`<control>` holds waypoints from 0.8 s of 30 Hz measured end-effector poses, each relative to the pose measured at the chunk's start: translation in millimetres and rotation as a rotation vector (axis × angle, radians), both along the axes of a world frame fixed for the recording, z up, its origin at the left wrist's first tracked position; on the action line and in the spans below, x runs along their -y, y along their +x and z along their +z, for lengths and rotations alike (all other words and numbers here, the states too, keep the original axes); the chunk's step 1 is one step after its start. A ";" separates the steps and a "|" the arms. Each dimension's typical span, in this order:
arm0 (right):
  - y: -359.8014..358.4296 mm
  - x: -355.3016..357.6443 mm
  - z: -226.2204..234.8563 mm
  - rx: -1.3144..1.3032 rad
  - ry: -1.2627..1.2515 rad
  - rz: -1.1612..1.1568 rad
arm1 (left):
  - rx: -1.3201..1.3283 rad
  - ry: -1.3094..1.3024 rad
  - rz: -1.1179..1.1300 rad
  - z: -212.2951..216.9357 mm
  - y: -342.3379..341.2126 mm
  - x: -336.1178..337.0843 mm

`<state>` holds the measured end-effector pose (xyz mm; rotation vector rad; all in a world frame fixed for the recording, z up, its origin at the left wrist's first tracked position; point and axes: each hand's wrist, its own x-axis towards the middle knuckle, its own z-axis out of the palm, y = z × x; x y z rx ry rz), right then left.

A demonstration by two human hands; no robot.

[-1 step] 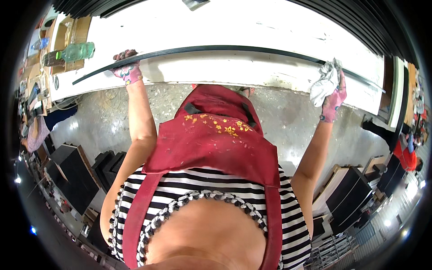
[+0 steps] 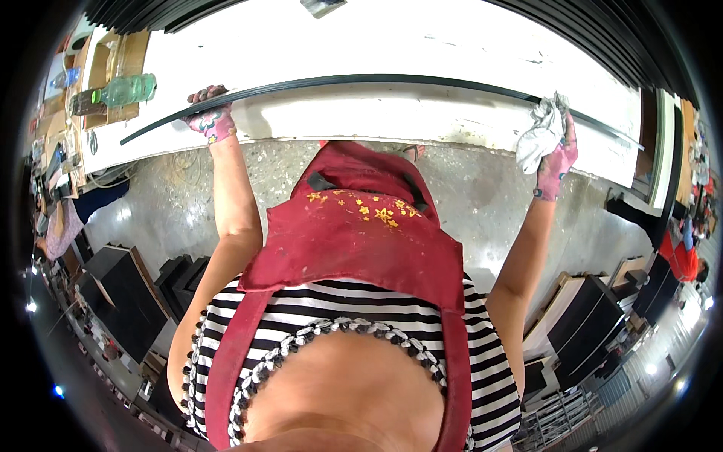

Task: The person wipes and scrubs long black wooden parts on a white workbench using a cloth and a small abrasive block. They handle each piece individually, wiping both sides and edges before moving to the next.

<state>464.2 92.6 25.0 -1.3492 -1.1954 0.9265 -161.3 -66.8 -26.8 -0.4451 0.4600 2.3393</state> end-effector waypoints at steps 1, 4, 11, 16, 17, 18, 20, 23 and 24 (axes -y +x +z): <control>0.0 1.3 2.1 0.044 0.025 -0.003 | -0.024 -0.051 0.019 5.5 8.5 -4.2; -3.5 -2.6 2.4 0.068 0.035 0.009 | -0.001 -0.094 0.009 3.5 3.5 -3.1; -42.6 13.4 27.6 0.183 0.454 0.304 | -0.233 0.123 -0.100 -24.7 7.5 17.0; -98.3 -1.7 27.9 1.141 0.616 0.465 | 0.031 -0.056 0.056 -7.0 15.7 -5.5; -110.3 -2.9 29.3 1.036 0.589 0.458 | 0.001 -0.142 0.072 -11.1 14.6 -3.3; -115.3 -5.6 31.0 0.961 0.545 0.469 | -0.020 -0.229 0.090 -17.6 15.8 -0.9; -123.0 -10.4 32.7 0.951 0.507 0.445 | -0.068 -0.298 0.127 -31.2 16.9 2.6; -115.2 -16.0 26.8 1.022 0.516 0.441 | -0.074 -0.401 0.118 -3.9 32.2 -4.8; -114.9 -14.6 26.6 1.023 0.498 0.449 | -0.015 -0.438 0.127 2.0 35.5 -7.8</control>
